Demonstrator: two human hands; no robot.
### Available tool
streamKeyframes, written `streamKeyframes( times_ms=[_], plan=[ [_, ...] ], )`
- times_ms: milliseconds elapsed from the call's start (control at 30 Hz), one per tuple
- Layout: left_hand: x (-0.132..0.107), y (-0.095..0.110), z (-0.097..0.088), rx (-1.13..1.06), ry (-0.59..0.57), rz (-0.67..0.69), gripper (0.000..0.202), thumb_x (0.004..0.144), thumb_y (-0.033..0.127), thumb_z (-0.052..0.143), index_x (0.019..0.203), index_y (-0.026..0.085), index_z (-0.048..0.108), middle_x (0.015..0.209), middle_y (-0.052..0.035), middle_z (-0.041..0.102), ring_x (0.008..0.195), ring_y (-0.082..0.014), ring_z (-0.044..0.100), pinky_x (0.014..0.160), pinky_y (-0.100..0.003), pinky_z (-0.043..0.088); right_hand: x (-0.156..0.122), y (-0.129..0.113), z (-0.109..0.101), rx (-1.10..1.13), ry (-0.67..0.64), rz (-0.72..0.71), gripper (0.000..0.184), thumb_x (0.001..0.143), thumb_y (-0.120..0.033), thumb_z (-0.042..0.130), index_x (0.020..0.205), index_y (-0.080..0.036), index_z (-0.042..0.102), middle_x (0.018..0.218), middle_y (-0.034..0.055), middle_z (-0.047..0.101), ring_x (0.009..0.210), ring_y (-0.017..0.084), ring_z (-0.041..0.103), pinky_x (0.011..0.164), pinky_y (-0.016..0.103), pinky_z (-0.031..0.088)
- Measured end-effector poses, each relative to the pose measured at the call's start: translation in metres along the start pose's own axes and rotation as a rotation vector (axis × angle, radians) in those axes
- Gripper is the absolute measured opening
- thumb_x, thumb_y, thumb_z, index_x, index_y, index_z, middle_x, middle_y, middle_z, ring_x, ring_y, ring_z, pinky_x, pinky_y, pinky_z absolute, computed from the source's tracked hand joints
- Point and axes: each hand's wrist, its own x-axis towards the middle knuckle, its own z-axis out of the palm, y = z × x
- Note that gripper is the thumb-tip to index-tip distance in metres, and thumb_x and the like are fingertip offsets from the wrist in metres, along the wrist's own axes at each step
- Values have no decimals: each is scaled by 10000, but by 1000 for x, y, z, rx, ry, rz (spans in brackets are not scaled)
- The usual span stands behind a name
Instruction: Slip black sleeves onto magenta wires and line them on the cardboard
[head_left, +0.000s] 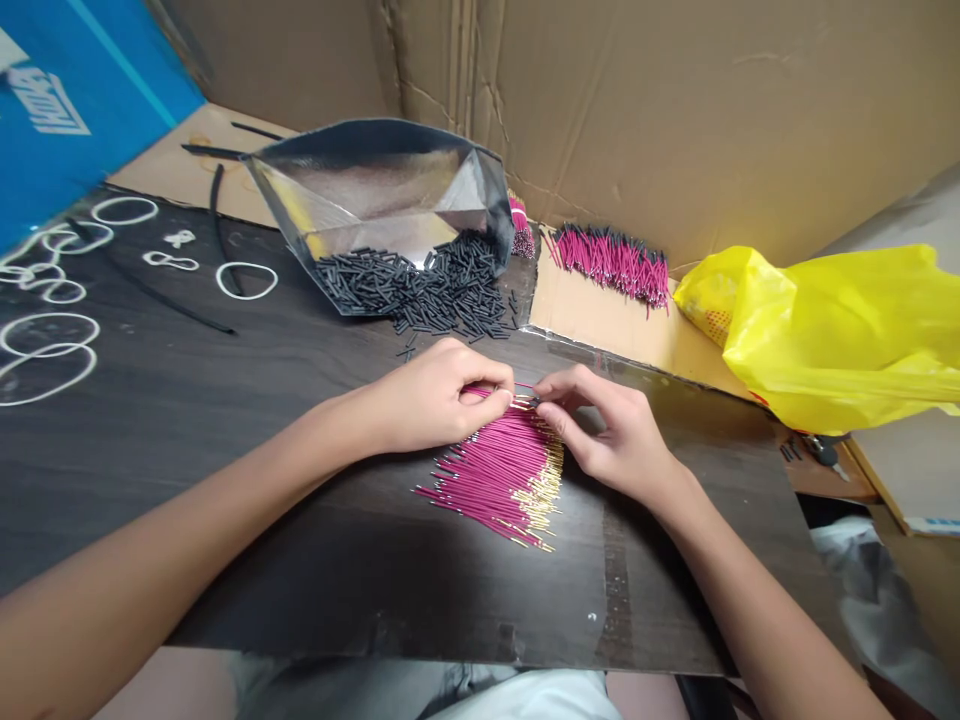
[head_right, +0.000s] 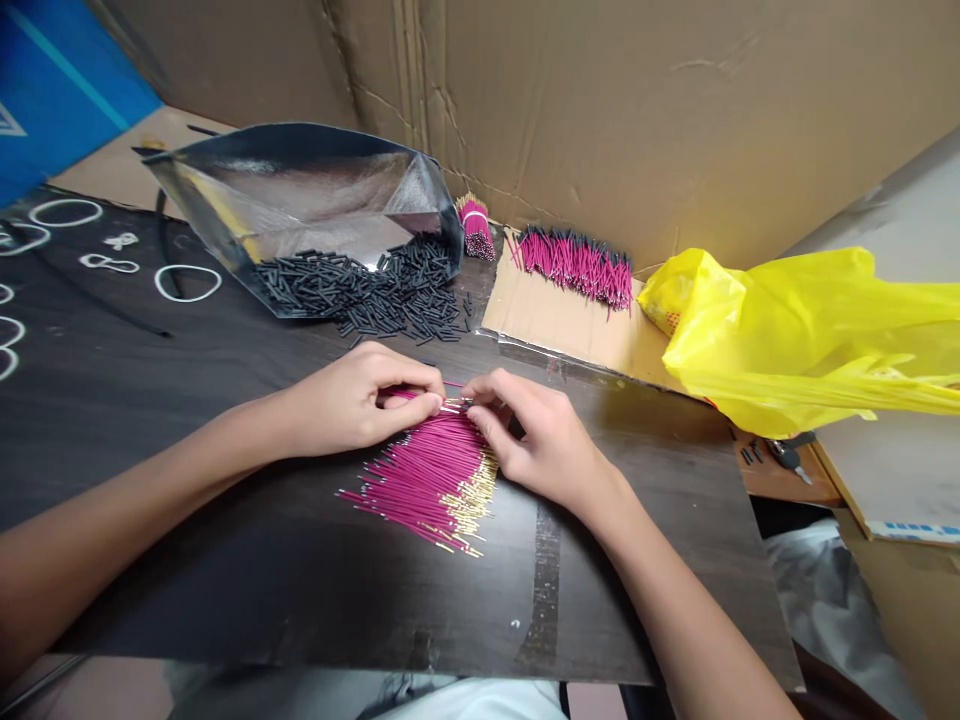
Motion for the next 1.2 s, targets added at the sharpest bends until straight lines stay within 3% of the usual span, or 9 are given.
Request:
streamKeyframes(
  times_ms=[167,233,400,567,700,1200],
  plan=[
    [0,2,0,-23,-20,-7,259,875,153,569,616,158,555,540,61,342,508,-86,313,535,-278,221,1,-3,0,-68,-27,-81,114,995,-200,615,1096,-247,637,974,23,715,860,163,677,796,311,559],
    [0,3,0,-54,-32,-12,259,887,157,562,628,155,570,545,59,367,512,-86,325,538,-275,226,0,-3,1,-22,-19,-54,99,995,-219,627,1088,-247,646,985,26,721,876,165,686,810,317,566],
    [-1,5,-4,-156,-77,-16,212,906,186,568,717,147,655,584,44,506,546,-91,406,561,-254,275,0,1,6,488,24,223,157,926,-274,740,1054,-235,658,846,-8,707,716,132,682,669,272,581],
    [1,4,-9,-317,-177,-54,220,932,241,567,778,142,688,671,11,614,624,-115,513,615,-237,356,4,1,8,783,4,323,210,843,-263,826,993,-219,686,815,-11,709,661,113,665,616,247,579],
    [2,4,-12,-450,-243,-77,252,940,280,570,760,133,668,685,1,612,643,-122,513,619,-235,373,6,0,8,805,-39,384,228,816,-333,849,889,-199,680,735,-11,698,616,119,659,586,256,577],
    [3,-1,-12,-519,-229,-90,261,944,289,584,768,130,691,719,-21,651,674,-136,552,639,-249,395,6,0,5,763,-64,359,255,856,-386,812,818,-187,656,696,-3,698,612,118,642,604,264,552]
  ],
)
